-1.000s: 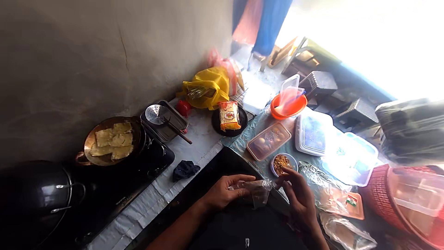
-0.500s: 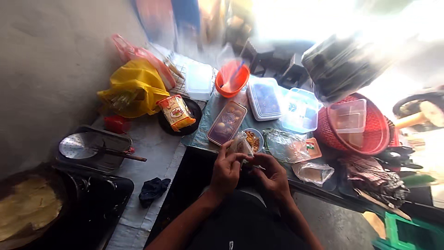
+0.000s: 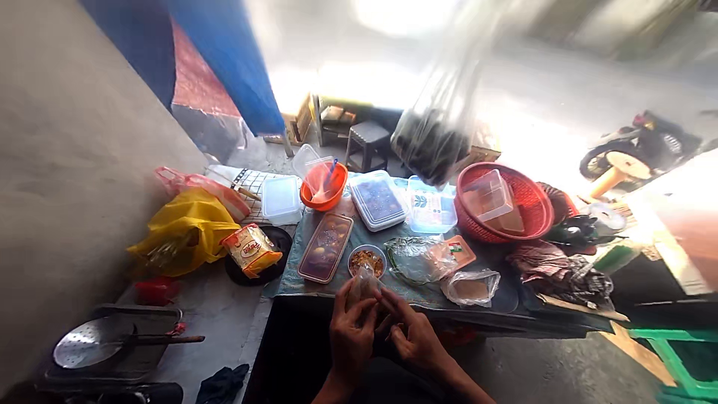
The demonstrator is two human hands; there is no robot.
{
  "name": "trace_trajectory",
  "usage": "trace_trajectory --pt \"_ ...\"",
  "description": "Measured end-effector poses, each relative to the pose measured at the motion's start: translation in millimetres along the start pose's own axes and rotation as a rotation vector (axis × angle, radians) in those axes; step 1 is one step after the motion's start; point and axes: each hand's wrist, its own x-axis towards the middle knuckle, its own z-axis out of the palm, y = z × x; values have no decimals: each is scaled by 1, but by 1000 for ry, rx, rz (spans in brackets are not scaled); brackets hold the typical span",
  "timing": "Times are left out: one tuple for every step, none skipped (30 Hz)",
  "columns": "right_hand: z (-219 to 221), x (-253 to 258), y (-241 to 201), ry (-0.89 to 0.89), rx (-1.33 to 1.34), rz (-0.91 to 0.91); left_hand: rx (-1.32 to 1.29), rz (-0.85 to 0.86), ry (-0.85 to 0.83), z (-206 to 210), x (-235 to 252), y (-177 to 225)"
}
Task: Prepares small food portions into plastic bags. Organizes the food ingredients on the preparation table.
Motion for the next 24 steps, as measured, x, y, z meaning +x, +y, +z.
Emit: trace_trajectory --pt "-3 -8 1 7 -18 10 -5 6 12 5 -7 5" --pt "-7 -15 2 14 -40 23 -12 17 12 9 -12 9" --pt "-12 -22 3 17 -64 38 -10 30 1 13 -18 12" --pt "-16 -29 4 21 -82 50 -2 44 -18 16 -23 15" --pt "-20 -37 6 23 -93 60 8 58 -36 19 -28 16" --pt "-24 -45 8 15 -105 66 19 63 -53 21 -35 19" --pt "-27 -52 10 9 -117 67 29 58 -66 25 -42 22" --pt "-30 -61 12 2 -129 73 35 38 -74 28 -50 26" --pt "-31 -69 15 7 -130 74 35 9 -71 32 -59 29" --pt "-31 -77 19 43 -115 70 38 -17 -57 37 -67 32" --pt "-30 -84 23 97 -76 64 49 -35 -42 41 -75 36" --pt "-28 -92 26 156 -3 61 60 -34 -35 46 -82 40" --pt "-26 -100 29 211 86 64 66 -17 -38 49 -89 43" --pt "-25 -108 31 263 146 67 70 12 -54 53 -97 46" --pt "-25 -117 35 303 159 75 69 40 -82 56 -106 48" --pt "-26 -125 40 325 145 91 76 65 -119 59 -115 50" --pt "-29 -133 45 332 118 112 95 85 -169 60 -123 52" --pt "-32 -141 49 334 85 130 122 101 -221 61 -129 54" --pt "-36 -148 54 333 50 143 139 113 -268 63 -133 56" --pt "-39 -155 59 329 26 157 143 116 -308 66 -136 58" --pt "-43 -162 64 322 32 174 135 110 -347 70 -139 59" --pt "-46 -169 68 317 74 188 105 88 -381 75 -140 60" --pt "-48 -175 72 313 146 200 52 38 -416 79 -141 62" --pt "-50 -180 74 313 225 204 -2 -26 -446 84 -141 63"
